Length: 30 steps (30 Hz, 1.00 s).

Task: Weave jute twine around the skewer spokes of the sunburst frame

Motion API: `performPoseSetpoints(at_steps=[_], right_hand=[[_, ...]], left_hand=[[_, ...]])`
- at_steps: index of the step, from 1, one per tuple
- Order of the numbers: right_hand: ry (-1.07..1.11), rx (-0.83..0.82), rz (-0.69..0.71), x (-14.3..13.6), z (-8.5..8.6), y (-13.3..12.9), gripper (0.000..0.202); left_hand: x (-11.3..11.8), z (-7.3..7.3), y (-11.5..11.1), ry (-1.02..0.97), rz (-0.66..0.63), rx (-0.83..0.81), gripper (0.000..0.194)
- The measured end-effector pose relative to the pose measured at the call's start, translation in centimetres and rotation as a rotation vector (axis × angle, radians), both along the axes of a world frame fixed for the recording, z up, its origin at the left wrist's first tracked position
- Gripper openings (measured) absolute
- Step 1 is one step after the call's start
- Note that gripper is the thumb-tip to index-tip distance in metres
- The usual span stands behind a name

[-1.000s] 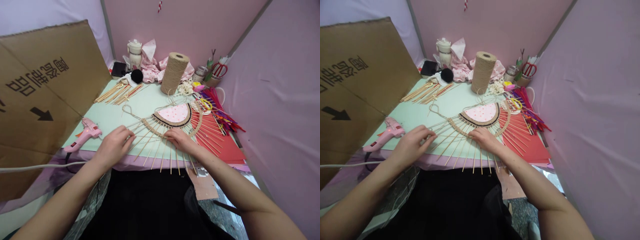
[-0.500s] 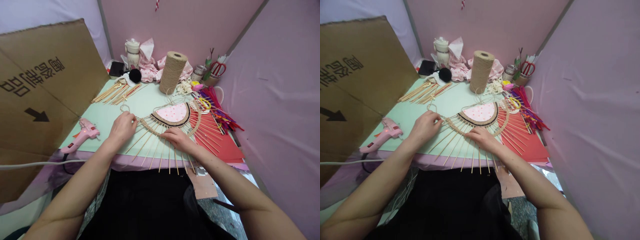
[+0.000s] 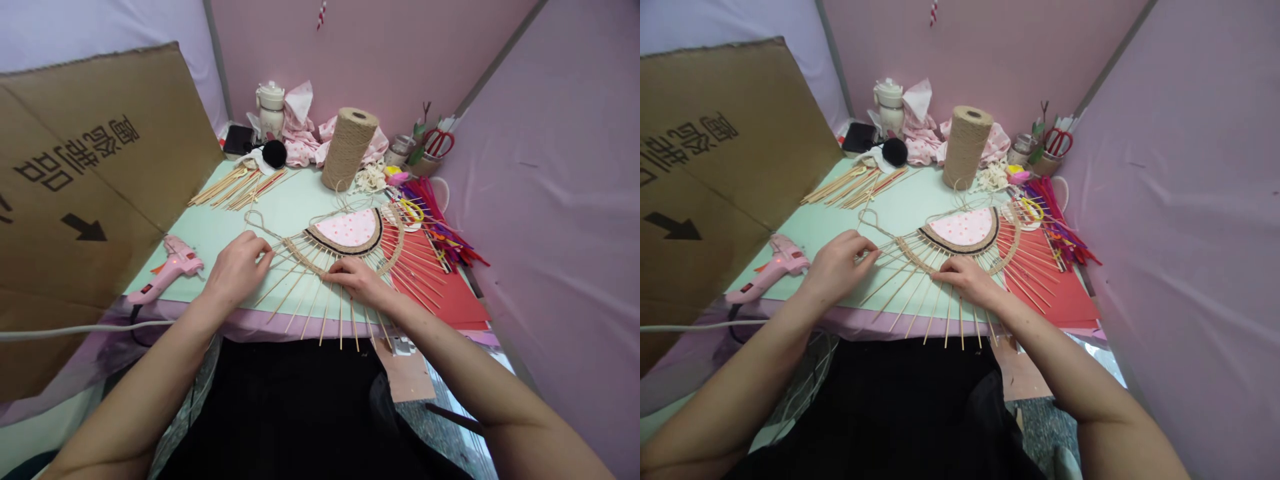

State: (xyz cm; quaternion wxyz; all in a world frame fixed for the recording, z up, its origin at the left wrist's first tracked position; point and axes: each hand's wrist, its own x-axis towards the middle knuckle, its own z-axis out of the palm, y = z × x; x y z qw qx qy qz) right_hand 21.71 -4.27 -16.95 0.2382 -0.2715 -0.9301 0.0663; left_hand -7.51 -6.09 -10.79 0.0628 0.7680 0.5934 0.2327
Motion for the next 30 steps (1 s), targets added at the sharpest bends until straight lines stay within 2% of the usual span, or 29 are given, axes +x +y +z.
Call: performPoseSetpoints(at_steps=[5, 7, 10, 17, 25, 30], right_hand=[[0.001, -0.002, 0.005, 0.1, -0.5, 0.2, 0.029], [0.009, 0.009, 0.012, 0.1, -0.5, 0.2, 0.029], [0.027, 0.026, 0.028, 0.2, -0.4, 0.2, 0.027], [0.038, 0.023, 0.033, 0.2, -0.4, 0.2, 0.028], [0.034, 0.001, 0.024, 0.0, 0.0, 0.1, 0.029], [0.02, -0.047, 0.006, -0.1, 0.3, 0.0, 0.031]], left_hand=[[-1.3, 1.1, -3.0, -0.043, -0.315, -0.045, 0.02], [-1.6, 1.0, -4.3, -0.027, -0.428, -0.078, 0.022], [-1.6, 0.4, -5.8, -0.01, -0.53, -0.108, 0.024], [-0.9, -1.1, -7.5, 0.029, -0.553, -0.076, 0.027], [-0.7, -1.2, -8.1, 0.031, -0.563, -0.02, 0.026], [-0.3, -1.7, -9.3, 0.108, -0.54, 0.024, 0.025]])
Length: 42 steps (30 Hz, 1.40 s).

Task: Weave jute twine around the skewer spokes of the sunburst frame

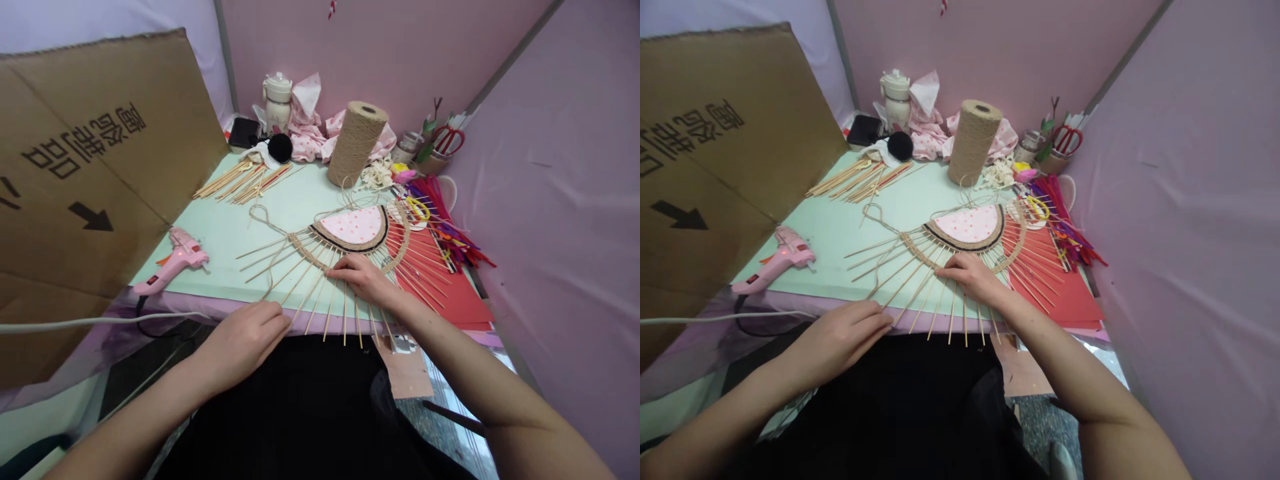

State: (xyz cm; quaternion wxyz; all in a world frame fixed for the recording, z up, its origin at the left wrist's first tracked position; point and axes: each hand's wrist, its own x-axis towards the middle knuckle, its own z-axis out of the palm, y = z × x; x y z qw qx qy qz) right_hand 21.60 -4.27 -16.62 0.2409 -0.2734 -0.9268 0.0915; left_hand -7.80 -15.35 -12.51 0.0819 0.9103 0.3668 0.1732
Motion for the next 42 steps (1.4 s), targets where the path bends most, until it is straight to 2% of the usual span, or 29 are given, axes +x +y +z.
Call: performPoseSetpoints(at_steps=[3, 7, 12, 16, 21, 24, 27, 30, 33, 35, 38, 42], right_hand=[[-0.008, -0.013, -0.014, -0.1, 0.1, 0.0, 0.032], [-0.02, -0.013, -0.024, 0.0, 0.0, 0.0, 0.031], [-0.003, 0.011, -0.011, 0.0, -0.2, 0.0, 0.031], [0.014, 0.037, 0.0, 0.0, -0.2, 0.0, 0.03], [0.014, 0.04, 0.007, -0.1, -0.3, 0.1, 0.032], [0.026, 0.04, 0.009, 0.0, -0.3, 0.1, 0.032], [0.023, 0.011, 0.01, 0.0, -0.3, 0.1, 0.031], [0.007, -0.026, -0.005, 0.1, -0.2, 0.1, 0.031], [-0.014, -0.046, -0.021, 0.0, 0.0, 0.1, 0.031], [-0.022, -0.041, -0.021, -0.1, 0.1, 0.0, 0.03], [-0.024, -0.04, -0.027, -0.1, 0.1, -0.1, 0.029], [0.056, -0.125, -0.1, 0.0, -0.1, -0.4, 0.033]], left_hand=[[0.3, -0.5, -1.2, 0.073, 0.023, 0.008, 0.025], [0.8, -0.5, -2.2, 0.227, 0.041, -0.132, 0.022], [1.3, 0.3, -1.5, 0.389, 0.091, -0.281, 0.026], [0.5, 1.2, -0.7, 0.358, 0.214, -0.215, 0.023], [-0.7, 3.8, 1.8, 0.334, 0.335, -0.092, 0.019], [-0.7, 5.6, 4.5, 0.344, 0.35, -0.032, 0.022], [-0.3, 6.5, 8.0, 0.246, 0.348, 0.001, 0.029], [0.6, 5.9, 12.2, 0.133, 0.385, 0.008, 0.025], [1.8, 4.2, 16.3, 0.093, 0.489, 0.001, 0.019], [2.4, 2.8, 18.3, 0.115, 0.509, -0.055, 0.018], [2.5, 1.5, 19.6, 0.155, 0.501, -0.105, 0.021], [1.2, 1.5, 19.5, 0.146, 0.508, -0.072, 0.022]])
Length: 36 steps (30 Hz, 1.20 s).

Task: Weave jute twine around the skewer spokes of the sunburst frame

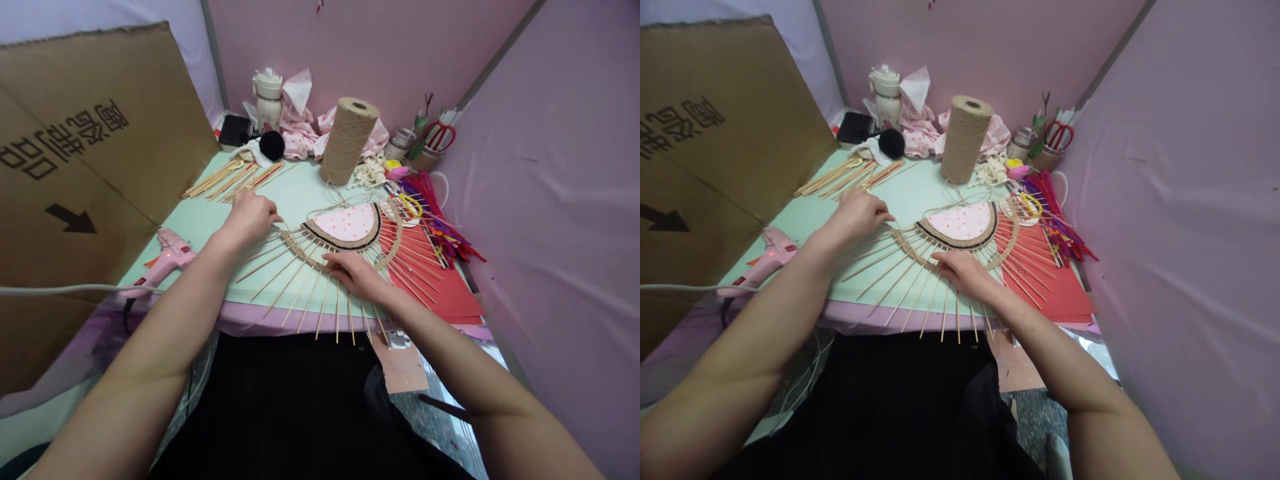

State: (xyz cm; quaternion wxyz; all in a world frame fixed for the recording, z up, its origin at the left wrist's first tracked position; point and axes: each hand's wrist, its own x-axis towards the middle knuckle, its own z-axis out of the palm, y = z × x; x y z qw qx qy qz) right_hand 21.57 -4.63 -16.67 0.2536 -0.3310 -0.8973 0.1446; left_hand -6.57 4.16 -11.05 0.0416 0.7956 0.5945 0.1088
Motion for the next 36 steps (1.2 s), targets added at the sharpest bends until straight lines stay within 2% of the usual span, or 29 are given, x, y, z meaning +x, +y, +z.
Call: performPoseSetpoints(at_steps=[5, 11, 17, 20, 22, 29, 36], right_hand=[[-0.001, -0.042, -0.005, 0.0, 0.3, 0.0, 0.031], [-0.128, -0.013, 0.007, -0.3, 1.1, 0.0, 0.022], [-0.247, 0.043, -0.123, -1.2, 2.4, -1.5, 0.039], [-0.294, 0.073, -0.209, -2.1, 2.9, -2.2, 0.041], [-0.308, 0.121, -0.22, -2.8, 2.9, -2.4, 0.039], [-0.327, 0.199, -0.105, -3.4, 1.5, -2.2, 0.033], [-0.313, 0.219, -0.092, -3.3, 1.1, -2.1, 0.034]], left_hand=[[-0.3, 0.2, -1.4, -0.049, 0.09, 0.057, 0.028], [0.3, -0.8, -2.4, -0.112, 0.139, 0.049, 0.029], [-0.2, -1.1, -2.3, -0.127, 0.131, 0.042, 0.026], [-0.2, -0.9, -2.5, -0.14, 0.144, 0.027, 0.025], [-0.1, -0.8, -2.5, -0.15, 0.151, 0.015, 0.025], [-0.4, -0.4, -2.8, -0.142, 0.165, 0.004, 0.025], [-1.8, 0.8, -5.2, -0.246, 0.11, 0.126, 0.022]])
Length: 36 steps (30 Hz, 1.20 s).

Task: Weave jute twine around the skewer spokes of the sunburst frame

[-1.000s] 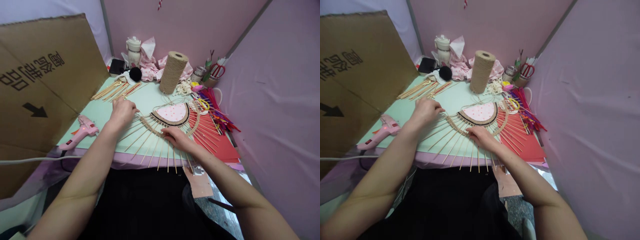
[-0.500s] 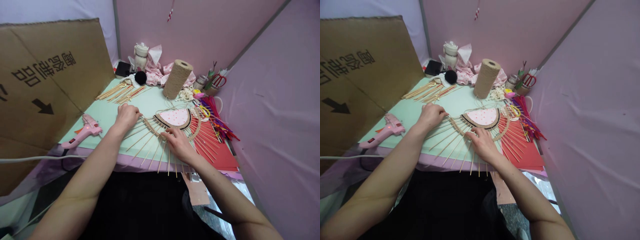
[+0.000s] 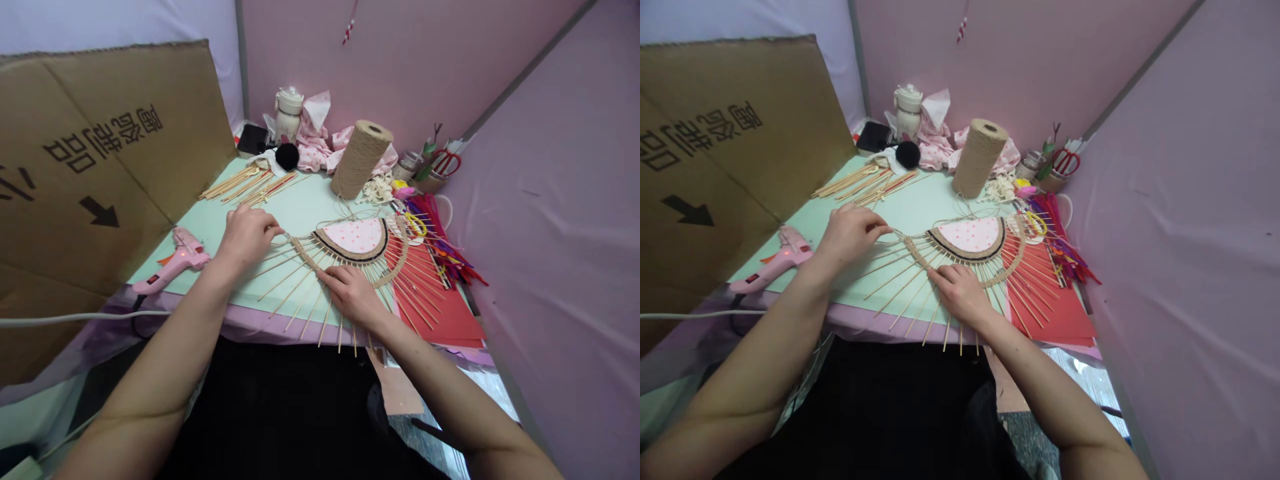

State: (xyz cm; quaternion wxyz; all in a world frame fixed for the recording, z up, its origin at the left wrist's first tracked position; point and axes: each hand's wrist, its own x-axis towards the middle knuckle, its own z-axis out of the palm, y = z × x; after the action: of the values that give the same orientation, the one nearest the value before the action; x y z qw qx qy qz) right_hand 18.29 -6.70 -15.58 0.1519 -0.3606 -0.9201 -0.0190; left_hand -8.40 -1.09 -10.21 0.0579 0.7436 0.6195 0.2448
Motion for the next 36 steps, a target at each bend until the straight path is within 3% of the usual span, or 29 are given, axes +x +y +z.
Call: performPoseSetpoints(at_steps=[10, 21, 30, 36], right_hand=[[0.054, -0.051, -0.017, 0.1, -0.3, 0.0, 0.038], [0.175, -0.141, -0.06, 0.6, -0.5, -0.2, 0.037], [-0.03, -0.147, -0.085, -0.2, 0.8, -0.4, 0.044], [-0.143, -0.169, -0.123, -0.8, 1.9, -0.6, 0.047]], left_hand=[[-2.3, -0.4, -3.5, -0.106, -0.062, -0.005, 0.017], [-1.9, -1.1, -2.6, -0.126, -0.022, 0.036, 0.02], [-0.8, -0.9, -0.9, -0.072, -0.009, 0.054, 0.02], [0.0, -1.8, 0.6, -0.07, 0.034, 0.044, 0.02]])
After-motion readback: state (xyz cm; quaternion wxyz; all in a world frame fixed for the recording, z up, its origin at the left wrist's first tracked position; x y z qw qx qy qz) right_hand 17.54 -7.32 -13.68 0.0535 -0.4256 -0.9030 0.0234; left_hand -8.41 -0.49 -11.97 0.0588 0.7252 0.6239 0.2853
